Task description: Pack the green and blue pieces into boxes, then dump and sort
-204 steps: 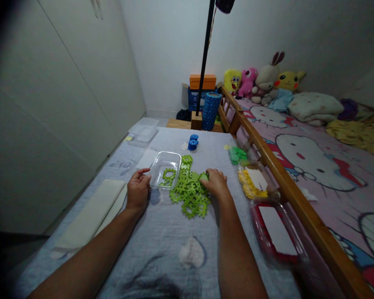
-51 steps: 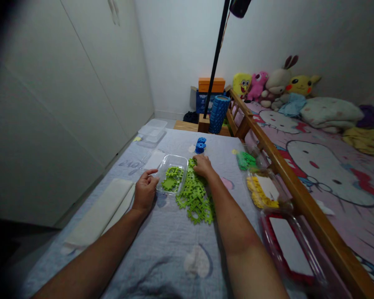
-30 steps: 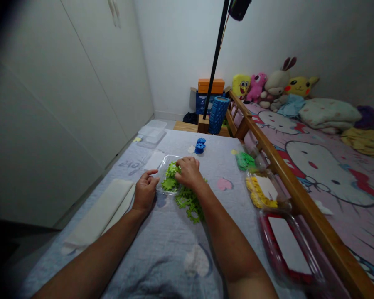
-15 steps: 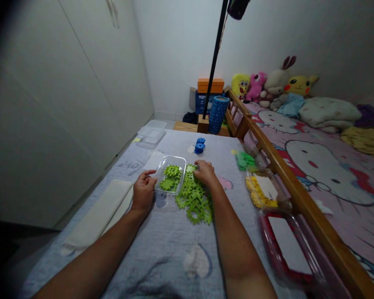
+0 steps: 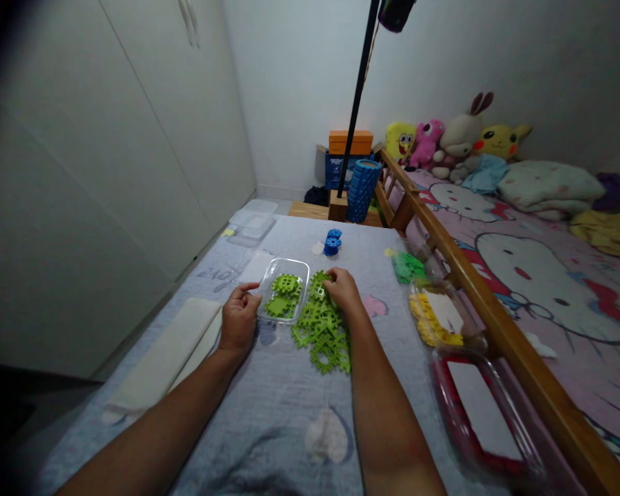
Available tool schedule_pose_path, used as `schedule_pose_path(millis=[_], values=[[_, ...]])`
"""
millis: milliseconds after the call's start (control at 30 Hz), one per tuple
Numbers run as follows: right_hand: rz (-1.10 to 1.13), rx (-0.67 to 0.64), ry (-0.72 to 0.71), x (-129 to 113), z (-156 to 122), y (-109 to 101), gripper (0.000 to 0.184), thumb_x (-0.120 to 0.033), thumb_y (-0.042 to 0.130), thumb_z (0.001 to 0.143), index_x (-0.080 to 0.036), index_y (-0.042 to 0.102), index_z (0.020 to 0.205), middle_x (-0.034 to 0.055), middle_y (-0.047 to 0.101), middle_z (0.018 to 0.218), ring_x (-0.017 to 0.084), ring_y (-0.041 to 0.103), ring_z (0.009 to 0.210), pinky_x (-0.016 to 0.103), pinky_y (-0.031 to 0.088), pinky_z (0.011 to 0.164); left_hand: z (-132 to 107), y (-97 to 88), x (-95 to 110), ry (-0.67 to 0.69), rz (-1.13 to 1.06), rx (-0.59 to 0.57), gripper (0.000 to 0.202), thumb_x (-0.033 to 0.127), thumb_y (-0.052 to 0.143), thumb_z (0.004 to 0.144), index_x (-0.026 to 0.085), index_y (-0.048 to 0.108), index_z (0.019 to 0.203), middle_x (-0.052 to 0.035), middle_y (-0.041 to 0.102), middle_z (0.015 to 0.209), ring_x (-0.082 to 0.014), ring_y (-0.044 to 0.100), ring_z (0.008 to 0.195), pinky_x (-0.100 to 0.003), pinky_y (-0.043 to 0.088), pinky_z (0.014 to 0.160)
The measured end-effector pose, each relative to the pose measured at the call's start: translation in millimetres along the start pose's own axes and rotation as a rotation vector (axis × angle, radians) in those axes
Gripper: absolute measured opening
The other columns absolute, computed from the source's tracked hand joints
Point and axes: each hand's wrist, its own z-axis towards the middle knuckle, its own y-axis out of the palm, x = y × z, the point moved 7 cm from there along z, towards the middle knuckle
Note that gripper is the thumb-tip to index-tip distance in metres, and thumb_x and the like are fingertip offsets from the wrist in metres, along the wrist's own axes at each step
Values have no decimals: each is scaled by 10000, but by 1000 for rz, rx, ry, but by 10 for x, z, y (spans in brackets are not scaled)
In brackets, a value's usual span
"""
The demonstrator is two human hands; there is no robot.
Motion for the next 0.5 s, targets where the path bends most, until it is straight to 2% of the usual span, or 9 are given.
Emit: schedule_pose_path(millis=[133,233,300,433,500], values=[[123,25,45,18,-25,-70,233,-281,566,728,-181,734,857,7,688,732,173,619,710,270,472,701,6,-2,-16,4,11,-2,323,341,651,757,164,633,1026,96,338,580,-93,318,507,-198,280,513],[138,32,58,-16,-34,-123,243,-291,560,735,-179,751,834,33,720,775,185,639,738,285,485,730,6,-3,-12,12,29,-5,322,344,647,768,160,634,1032,96,334,581,-94,318,510,-198,281,514],[132,95,45,-69,-40,-211,239,-302,573,735,-173,753,825,53,728,822,193,638,758,302,492,761,4,-6,-7,11,38,-5,329,350,647,767,160,636,1035,96,333,579,-96,323,509,-199,280,512],[196,284,-19,-281,-103,-440,244,-325,597,757,-169,744,874,67,713,856,195,626,765,314,498,774,0,-9,-2,10,47,-3,333,357,646,762,162,638,1033,95,342,577,-98,333,507,-200,284,510],[276,259,-71,-461,-148,-455,231,-330,598,783,-173,729,890,57,709,851,187,629,764,296,496,744,1,-9,-4,14,50,-2,330,360,645,765,165,638,1032,93,345,579,-98,336,507,-201,285,509]])
